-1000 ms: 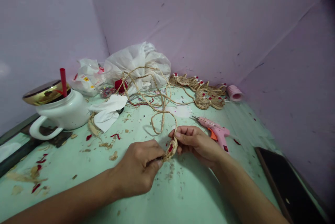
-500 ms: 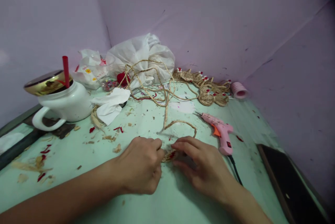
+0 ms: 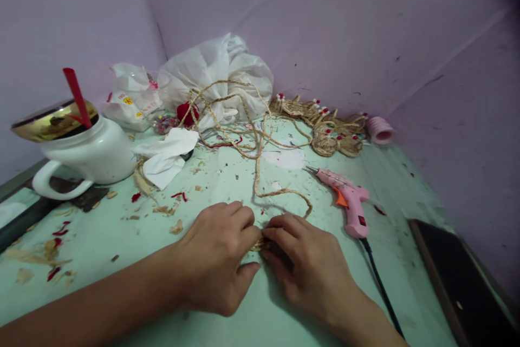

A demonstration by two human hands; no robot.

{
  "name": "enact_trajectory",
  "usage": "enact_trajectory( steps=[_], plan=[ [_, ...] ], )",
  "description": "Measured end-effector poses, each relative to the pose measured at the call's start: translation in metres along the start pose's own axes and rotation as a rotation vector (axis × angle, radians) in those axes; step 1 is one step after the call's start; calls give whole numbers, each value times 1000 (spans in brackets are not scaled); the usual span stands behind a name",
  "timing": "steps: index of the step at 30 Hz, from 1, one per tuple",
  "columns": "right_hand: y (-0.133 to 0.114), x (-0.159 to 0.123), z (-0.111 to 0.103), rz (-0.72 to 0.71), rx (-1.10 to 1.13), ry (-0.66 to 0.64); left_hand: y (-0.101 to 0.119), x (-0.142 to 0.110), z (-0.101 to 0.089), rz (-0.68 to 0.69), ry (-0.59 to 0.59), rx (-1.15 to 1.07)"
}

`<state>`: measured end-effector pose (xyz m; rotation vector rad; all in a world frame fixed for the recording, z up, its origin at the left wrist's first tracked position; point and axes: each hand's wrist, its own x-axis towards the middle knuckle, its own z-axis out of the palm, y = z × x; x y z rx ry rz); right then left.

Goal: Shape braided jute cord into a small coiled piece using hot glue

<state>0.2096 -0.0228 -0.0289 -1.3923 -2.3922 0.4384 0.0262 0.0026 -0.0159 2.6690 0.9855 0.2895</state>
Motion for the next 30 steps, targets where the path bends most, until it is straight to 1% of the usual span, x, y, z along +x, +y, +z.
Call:
enact_trajectory(
  steps=[5,9,15,19,22,27,30],
  plan=[
    [0,0,3,-7,7,29,0,3,10,-2,61,66],
    [1,-1,4,-14,11,55,4,5,14,6,112,103],
    [1,-2,5,-36,19,79,5,8,13,130,168,180],
    [1,-1,7,-33,43,87,4,9,15,150,185,174],
    [1,1,8,-48,38,114,6,7,17,120,189,173],
    [2,2,10,-70,28,159,7,2,20,-36,162,115],
    [3,2,11,-72,37,164,4,2,22,-42,160,46]
  ],
)
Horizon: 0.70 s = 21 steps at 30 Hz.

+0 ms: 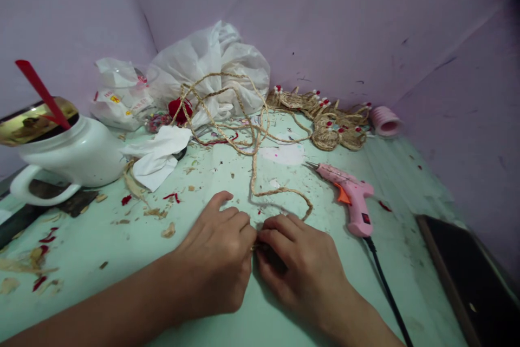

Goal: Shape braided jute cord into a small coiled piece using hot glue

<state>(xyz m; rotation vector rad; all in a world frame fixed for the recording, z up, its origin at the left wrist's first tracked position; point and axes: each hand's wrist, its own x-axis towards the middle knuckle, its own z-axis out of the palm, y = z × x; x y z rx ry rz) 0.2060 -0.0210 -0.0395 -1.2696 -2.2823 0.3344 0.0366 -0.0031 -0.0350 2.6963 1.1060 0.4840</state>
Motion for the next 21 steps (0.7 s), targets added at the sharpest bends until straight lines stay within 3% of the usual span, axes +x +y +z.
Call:
enact_trajectory(
  steps=[12,21],
  plan=[
    [-2,0,3,33,38,-6,-1,9,-1,118,71,38],
    [-2,-1,3,56,30,-25,-3,9,0,122,66,-2]
  ],
)
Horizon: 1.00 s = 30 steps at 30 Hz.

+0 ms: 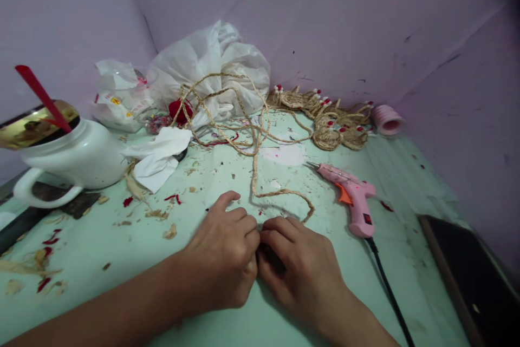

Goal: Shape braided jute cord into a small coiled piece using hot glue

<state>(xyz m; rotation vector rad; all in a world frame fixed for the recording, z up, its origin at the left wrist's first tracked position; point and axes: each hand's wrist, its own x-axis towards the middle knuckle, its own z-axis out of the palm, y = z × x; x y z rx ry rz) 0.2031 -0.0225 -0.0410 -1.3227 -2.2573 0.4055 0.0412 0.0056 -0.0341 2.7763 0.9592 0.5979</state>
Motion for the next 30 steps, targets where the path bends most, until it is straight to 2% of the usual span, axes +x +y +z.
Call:
enact_trajectory(
  steps=[5,8,16,22,30],
  plan=[
    [0,2,-1,-17,-45,10,-7,-1,-15,-91,-174,-114],
    [0,1,-1,-19,-72,25,-11,0,-21,-151,-231,-189],
    [-2,1,-5,50,4,-15,-6,2,-16,-172,-166,-168],
    [-3,4,-2,-25,-35,8,-6,-2,-13,-197,-157,-163],
    [-4,4,1,-56,-32,24,-3,-3,-3,-184,-67,-119]
  ],
)
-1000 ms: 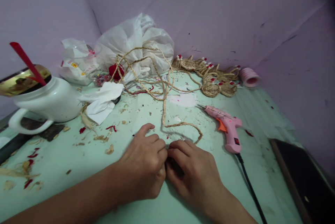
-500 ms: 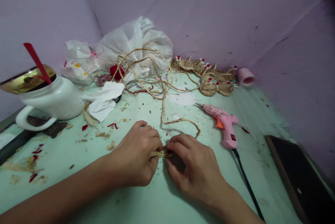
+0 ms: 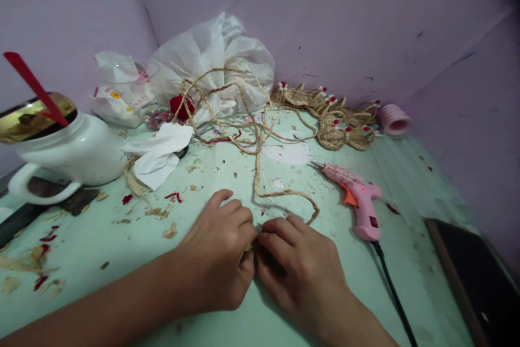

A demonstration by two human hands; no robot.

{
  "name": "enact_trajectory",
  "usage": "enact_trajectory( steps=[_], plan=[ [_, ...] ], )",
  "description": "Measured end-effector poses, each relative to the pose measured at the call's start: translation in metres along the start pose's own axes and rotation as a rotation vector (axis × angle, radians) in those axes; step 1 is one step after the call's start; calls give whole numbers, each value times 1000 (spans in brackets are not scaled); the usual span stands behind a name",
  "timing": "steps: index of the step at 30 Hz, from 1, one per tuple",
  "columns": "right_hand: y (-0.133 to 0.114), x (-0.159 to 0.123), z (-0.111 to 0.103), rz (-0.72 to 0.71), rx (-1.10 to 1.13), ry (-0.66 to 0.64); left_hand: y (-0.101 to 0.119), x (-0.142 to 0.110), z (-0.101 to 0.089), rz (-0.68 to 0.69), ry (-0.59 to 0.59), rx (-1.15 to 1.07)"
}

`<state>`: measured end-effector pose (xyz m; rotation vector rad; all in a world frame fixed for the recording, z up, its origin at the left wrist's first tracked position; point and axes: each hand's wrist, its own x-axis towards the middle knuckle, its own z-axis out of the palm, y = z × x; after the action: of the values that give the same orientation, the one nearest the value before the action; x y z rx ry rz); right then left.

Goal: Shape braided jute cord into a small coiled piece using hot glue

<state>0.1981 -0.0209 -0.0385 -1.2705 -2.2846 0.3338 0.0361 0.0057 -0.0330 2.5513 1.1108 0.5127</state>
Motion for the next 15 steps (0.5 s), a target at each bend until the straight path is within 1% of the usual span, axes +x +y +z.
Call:
enact_trajectory(
  steps=[4,10,15],
  plan=[
    [1,1,1,-6,15,13,1,-1,2,21,30,10],
    [2,3,3,-9,31,42,-2,-1,4,47,20,-18],
    [1,3,3,-5,52,52,-3,0,5,37,17,-40]
  ],
)
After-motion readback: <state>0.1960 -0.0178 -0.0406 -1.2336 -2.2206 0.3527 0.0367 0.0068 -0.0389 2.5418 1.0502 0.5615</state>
